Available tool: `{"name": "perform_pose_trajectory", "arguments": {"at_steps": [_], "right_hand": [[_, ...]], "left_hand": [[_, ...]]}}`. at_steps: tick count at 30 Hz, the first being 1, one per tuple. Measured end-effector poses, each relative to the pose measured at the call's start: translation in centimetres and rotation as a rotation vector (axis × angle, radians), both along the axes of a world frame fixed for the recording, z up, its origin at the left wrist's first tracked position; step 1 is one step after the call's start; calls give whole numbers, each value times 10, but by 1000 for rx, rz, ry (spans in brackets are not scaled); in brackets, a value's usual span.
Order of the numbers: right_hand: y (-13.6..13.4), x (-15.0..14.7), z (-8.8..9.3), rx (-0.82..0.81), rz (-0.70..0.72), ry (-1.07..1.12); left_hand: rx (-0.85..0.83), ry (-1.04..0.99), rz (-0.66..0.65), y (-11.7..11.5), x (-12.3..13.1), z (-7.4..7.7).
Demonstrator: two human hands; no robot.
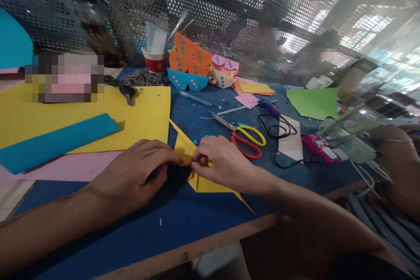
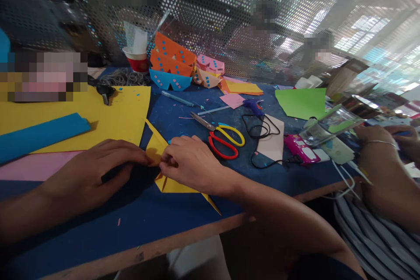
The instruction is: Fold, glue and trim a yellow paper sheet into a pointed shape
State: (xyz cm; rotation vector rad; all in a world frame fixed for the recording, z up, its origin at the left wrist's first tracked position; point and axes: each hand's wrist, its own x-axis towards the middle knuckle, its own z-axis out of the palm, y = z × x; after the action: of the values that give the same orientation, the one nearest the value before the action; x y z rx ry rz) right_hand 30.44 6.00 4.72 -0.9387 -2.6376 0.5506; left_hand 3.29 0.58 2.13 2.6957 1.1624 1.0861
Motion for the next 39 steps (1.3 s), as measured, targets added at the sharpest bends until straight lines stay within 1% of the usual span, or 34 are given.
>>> {"name": "perform_pose_trajectory", "arguments": {"at_steps": [5, 8, 14, 16, 22, 27, 28, 32, 36, 39], "right_hand": [[-1, -1, 1, 13, -6, 13], [-2, -1, 2, -4, -5, 11], [-3, -1, 5, -12, -15, -6], [-4, 0, 5, -14, -11, 10], [-3, -1, 0, -3, 15, 5], [-2, -2, -2, 21, 27, 13], [-2, -1, -2, 19, 28, 11], [-2, 0, 0, 13, 33, 9], [-2, 0, 1, 14, 42, 10], [-2, 0, 0, 23, 40, 13]], "left_hand": [[14, 68, -108, -2, -13, -12], [-14, 128, -125, -3, -18, -17], [49, 172, -151, -3, -20, -8], [57, 204, -156, -4, -19, -8], [82, 153, -92, -9, -16, -12], [-1, -12, 21, -11, -7, -3], [21, -12, 16, -9, -6, -2], [129, 77, -87, -2, -8, -2], [116, 116, -82, 0, -13, -5], [139, 160, -95, 0, -14, -3]]}}
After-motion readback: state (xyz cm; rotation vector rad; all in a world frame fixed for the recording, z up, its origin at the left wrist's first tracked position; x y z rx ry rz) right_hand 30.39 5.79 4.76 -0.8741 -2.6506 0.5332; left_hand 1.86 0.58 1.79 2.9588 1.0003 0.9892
